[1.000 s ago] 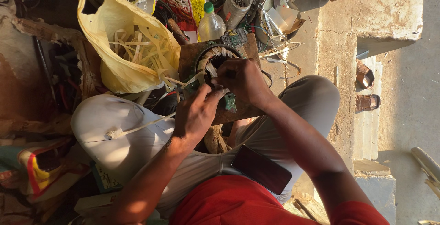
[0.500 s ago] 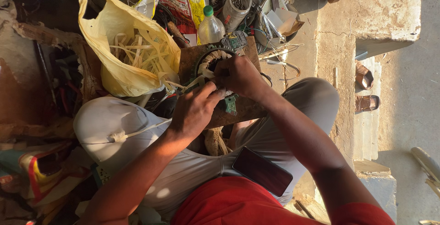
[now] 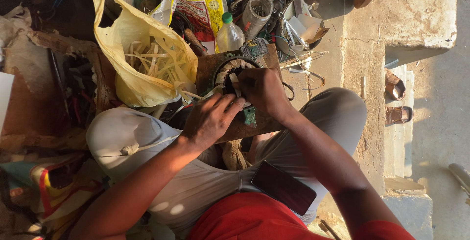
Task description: The person sits on the ground and wraps a white strap around the copper windings of a green motor stator. They repeatedly pull the strap, tuck it into the slots, and use a hammer to secure it in place.
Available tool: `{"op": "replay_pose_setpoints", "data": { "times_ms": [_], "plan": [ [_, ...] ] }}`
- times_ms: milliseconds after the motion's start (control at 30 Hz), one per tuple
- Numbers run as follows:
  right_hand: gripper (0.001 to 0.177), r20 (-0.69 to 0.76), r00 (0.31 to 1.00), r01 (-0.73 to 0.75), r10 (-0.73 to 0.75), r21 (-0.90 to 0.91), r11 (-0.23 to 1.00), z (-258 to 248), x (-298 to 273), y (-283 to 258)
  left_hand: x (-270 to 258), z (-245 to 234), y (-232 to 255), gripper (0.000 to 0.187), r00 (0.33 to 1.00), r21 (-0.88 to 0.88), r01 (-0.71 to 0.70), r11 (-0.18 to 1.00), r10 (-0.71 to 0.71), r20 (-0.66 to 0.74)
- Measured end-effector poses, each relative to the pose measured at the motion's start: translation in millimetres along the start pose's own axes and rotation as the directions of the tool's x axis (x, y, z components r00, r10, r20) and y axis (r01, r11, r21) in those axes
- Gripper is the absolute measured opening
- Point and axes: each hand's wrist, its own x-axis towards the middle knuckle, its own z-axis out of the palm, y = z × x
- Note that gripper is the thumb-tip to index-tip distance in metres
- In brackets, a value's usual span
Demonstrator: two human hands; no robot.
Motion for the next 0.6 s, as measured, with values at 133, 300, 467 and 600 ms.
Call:
{"op": "replay_pose_setpoints", "data": {
  "times_ms": [133, 300, 467, 600],
  "plan": [
    [0.008, 0.037, 0.998, -0.050, 0.044, 0.170, 0.984, -1, -3, 12, 2, -1, 2, 0.034, 0.988, -0.135, 0.059, 0.989, -0.078, -0.134],
    [0.013, 0.032, 0.998, -0.063, 0.055, 0.455, 0.888, 4, -15, 28, 10, 6, -1, 0.054, 0.908, -0.411, 0.365, 0.836, -0.418, -0.044],
    [0.013, 0.034, 0.996, -0.090, 0.084, 0.418, 0.904, -1, -18, 26, 12, 12, -2, 0.044, 0.831, -0.657, 0.453, 0.603, -0.552, 0.065],
    [0.013, 0.033, 0.998, -0.059, 0.050, 0.449, 0.891, -9, -29, 7, 6, 11, 2, 0.038, 0.866, -0.755, 0.335, 0.564, -0.501, 0.010]
  ]
}}
